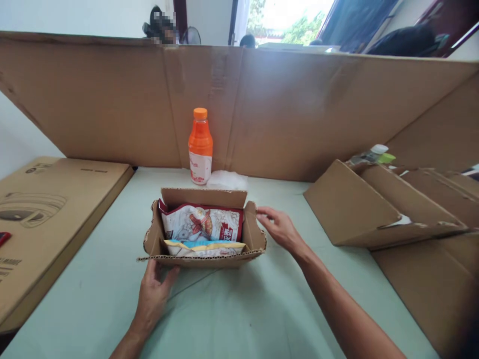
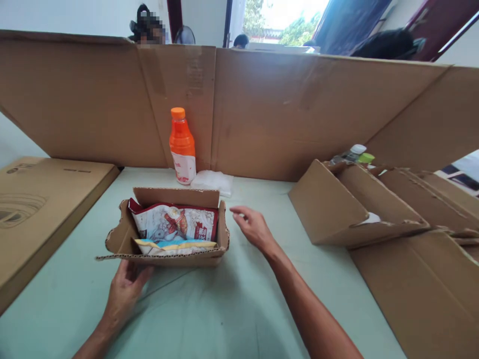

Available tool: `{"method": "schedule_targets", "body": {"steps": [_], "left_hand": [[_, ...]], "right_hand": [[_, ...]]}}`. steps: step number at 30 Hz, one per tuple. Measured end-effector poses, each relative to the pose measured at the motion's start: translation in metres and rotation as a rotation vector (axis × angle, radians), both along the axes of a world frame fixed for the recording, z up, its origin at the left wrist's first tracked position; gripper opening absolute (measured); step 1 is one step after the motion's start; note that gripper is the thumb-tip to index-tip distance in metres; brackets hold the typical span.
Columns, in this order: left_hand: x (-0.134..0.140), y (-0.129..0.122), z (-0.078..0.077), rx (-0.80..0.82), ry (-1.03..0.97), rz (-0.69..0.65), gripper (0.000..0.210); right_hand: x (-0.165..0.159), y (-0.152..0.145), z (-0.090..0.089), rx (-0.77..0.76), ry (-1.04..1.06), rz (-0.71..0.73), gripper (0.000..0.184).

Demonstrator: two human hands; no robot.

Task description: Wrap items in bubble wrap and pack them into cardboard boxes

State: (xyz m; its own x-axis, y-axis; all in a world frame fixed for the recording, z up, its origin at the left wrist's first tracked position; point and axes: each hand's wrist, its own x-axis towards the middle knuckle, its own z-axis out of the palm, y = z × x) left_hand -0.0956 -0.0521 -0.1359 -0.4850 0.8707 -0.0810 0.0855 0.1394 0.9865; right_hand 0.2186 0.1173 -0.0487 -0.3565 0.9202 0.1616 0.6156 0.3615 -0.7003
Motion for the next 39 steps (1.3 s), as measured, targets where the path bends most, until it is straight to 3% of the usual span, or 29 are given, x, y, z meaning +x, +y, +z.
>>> {"method": "schedule_targets", "body": {"steps": [3,6,10,14,20,22,27,31,33,35,39], "left_hand": [[-0.003,-0.004,-0.011,-0.076,0.098,0.042,0.063],[-0.007,-0.008,-0.023,-0.156,0.191,0.079,0.065],[-0.013,-0.016,-0.044,-0.234,0.358,0.157,0.063],[-0.015,-0.019,-0.052,-0.233,0.445,0.176,0.06],[-0.01,-0.009,-0.031,-0.074,0.259,0.073,0.055],[-0.007,-0.006,-0.023,-0.025,0.214,0.034,0.052],[-0.005,-0.001,-0.02,0.039,0.16,0.02,0.052],[-0.008,0.0,-0.025,0.032,0.178,0.021,0.055],[-0.009,0.0,-0.026,0.022,0.181,0.016,0.057],[-0.009,0.0,-0.026,0.012,0.169,0.002,0.058],[-0.005,-0.002,-0.02,0.002,0.142,0.013,0.058]], "right_hand": [[-0.034,0.064,0.004,0.195,-0.216,-0.02,0.034],[-0.079,0.115,0.001,0.265,-0.311,0.03,0.041],[-0.101,0.15,-0.005,0.289,-0.299,-0.04,0.024],[-0.068,0.147,0.003,0.331,-0.24,-0.125,0.033],[-0.014,0.112,0.023,0.352,-0.257,-0.226,0.037],[-0.016,0.106,0.021,0.325,-0.294,-0.192,0.031],[-0.054,0.115,0.007,0.235,-0.376,-0.099,0.047],[-0.087,0.127,0.003,0.234,-0.371,-0.087,0.021],[-0.097,0.132,0.009,0.256,-0.345,-0.09,0.015],[-0.098,0.135,0.021,0.28,-0.308,-0.133,0.021],[-0.061,0.115,0.049,0.42,-0.179,-0.282,0.037]]}}
